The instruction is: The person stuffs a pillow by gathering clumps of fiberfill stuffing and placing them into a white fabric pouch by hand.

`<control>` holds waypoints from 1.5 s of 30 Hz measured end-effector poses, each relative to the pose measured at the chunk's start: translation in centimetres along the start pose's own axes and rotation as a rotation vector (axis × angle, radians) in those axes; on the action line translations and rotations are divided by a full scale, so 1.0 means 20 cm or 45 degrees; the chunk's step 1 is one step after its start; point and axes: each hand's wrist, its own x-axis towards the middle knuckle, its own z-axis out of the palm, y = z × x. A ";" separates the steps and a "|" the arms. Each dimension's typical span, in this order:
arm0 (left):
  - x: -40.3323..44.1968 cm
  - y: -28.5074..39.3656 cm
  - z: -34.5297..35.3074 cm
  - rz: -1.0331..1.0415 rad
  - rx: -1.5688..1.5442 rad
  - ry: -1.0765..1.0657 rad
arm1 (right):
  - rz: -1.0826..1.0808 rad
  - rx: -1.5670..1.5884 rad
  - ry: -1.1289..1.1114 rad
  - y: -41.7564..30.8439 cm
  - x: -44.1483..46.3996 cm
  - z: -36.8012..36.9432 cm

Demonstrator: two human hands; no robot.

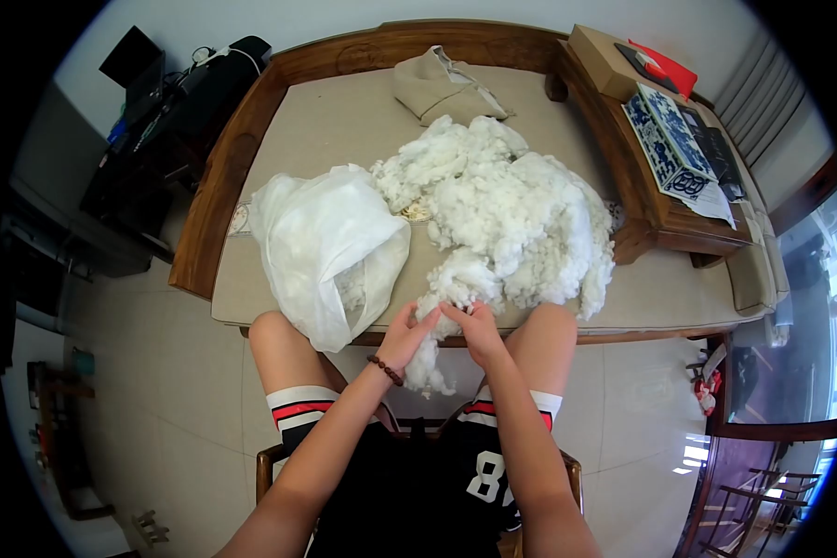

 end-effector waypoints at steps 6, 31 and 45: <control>0.03 0.04 0.03 0.033 0.065 -0.050 | 0.055 0.017 0.070 0.00 0.03 -0.06; -0.05 0.05 -0.08 -0.006 0.058 -0.130 | -0.182 -0.142 -0.119 -0.01 -0.05 0.02; 0.14 0.03 -0.07 0.294 0.156 -0.051 | -0.279 -0.174 -0.120 -0.05 -0.02 0.02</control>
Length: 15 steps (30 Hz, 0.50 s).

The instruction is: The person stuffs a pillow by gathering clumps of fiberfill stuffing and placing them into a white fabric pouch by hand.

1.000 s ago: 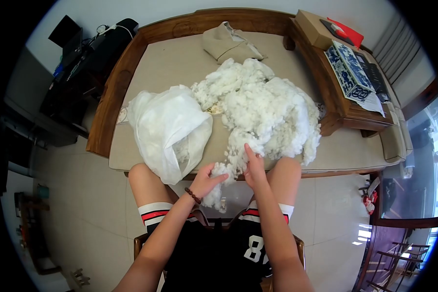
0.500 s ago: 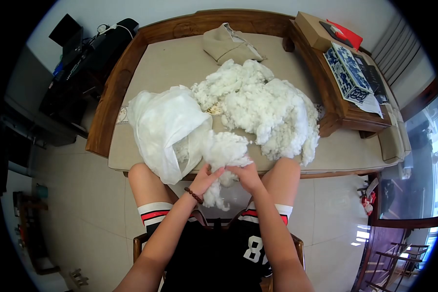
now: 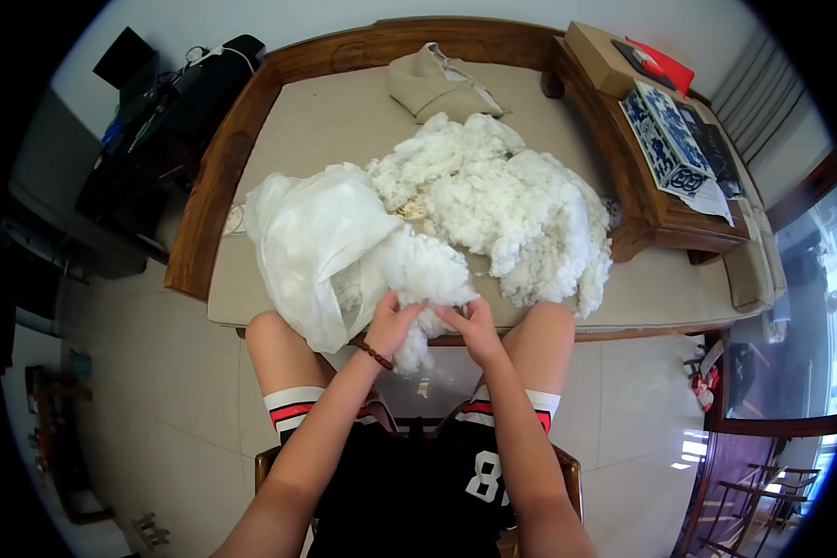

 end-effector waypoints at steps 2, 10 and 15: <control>0.04 0.03 -0.03 0.014 -0.014 -0.010 | 0.008 0.023 0.031 0.00 0.01 -0.02; 0.05 0.24 -0.06 0.104 0.413 -0.215 | -0.739 -1.110 -0.050 -0.18 0.01 0.05; 0.13 0.23 -0.01 0.101 0.521 -0.182 | -0.590 -1.034 -0.074 -0.07 -0.01 0.13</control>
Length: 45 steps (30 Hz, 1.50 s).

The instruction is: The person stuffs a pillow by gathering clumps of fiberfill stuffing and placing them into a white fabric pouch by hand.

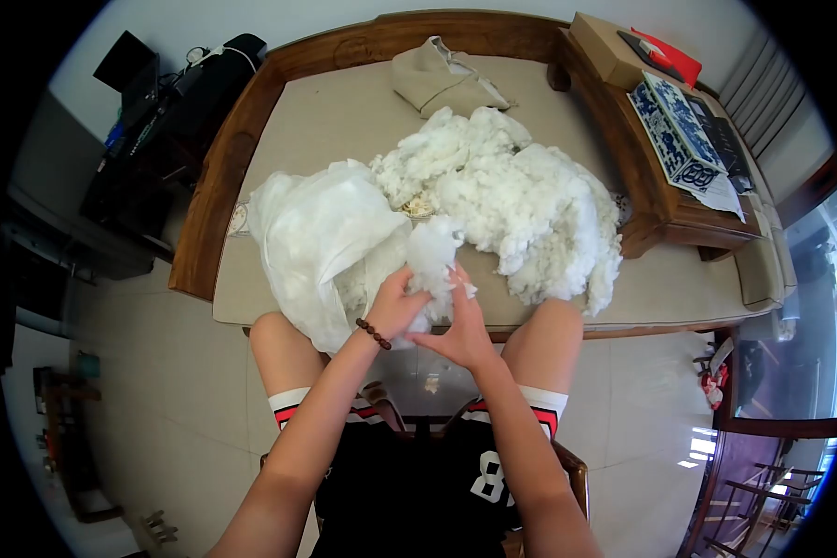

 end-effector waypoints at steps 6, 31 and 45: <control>0.07 -0.01 0.06 0.141 -0.019 -0.043 | 0.169 0.064 0.215 0.08 0.01 -0.01; -0.25 0.28 -0.60 0.199 0.884 0.573 | 0.589 0.799 -0.248 -0.14 0.18 0.27; -0.37 0.38 -0.70 0.053 0.498 0.405 | 0.773 1.615 0.352 -0.31 0.64 0.71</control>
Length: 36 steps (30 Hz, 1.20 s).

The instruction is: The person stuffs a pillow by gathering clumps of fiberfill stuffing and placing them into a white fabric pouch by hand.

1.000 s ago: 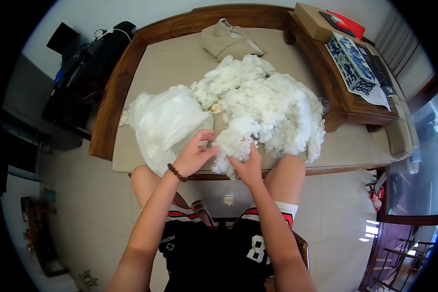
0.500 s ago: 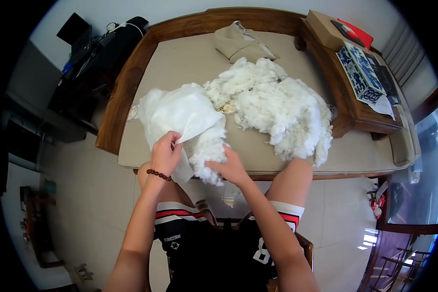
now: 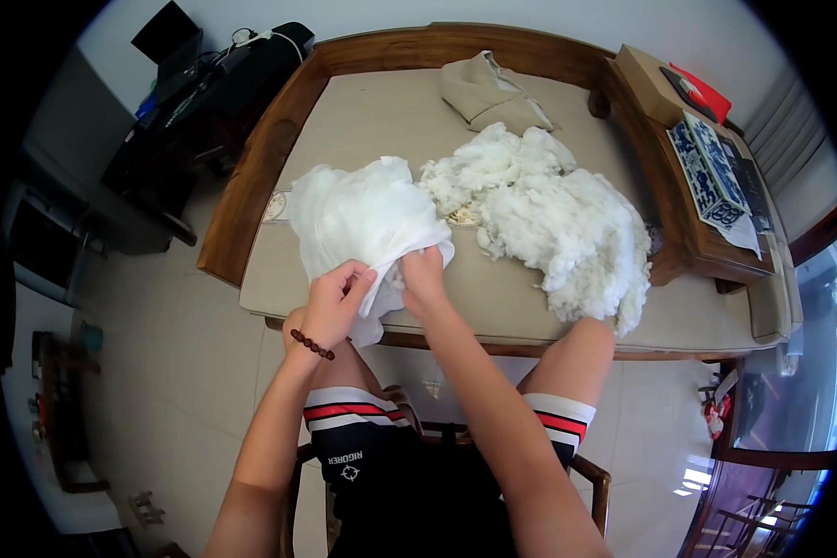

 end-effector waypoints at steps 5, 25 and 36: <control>0.03 -0.11 0.03 -0.003 -0.292 0.020 | -0.241 -0.110 -0.097 0.18 0.02 0.15; 0.68 -0.54 -0.12 0.283 0.249 0.127 | -1.116 -2.243 -0.677 -0.04 0.08 0.08; 0.82 -0.64 -0.09 0.530 0.465 0.192 | -1.038 -2.638 -0.769 0.25 0.70 0.11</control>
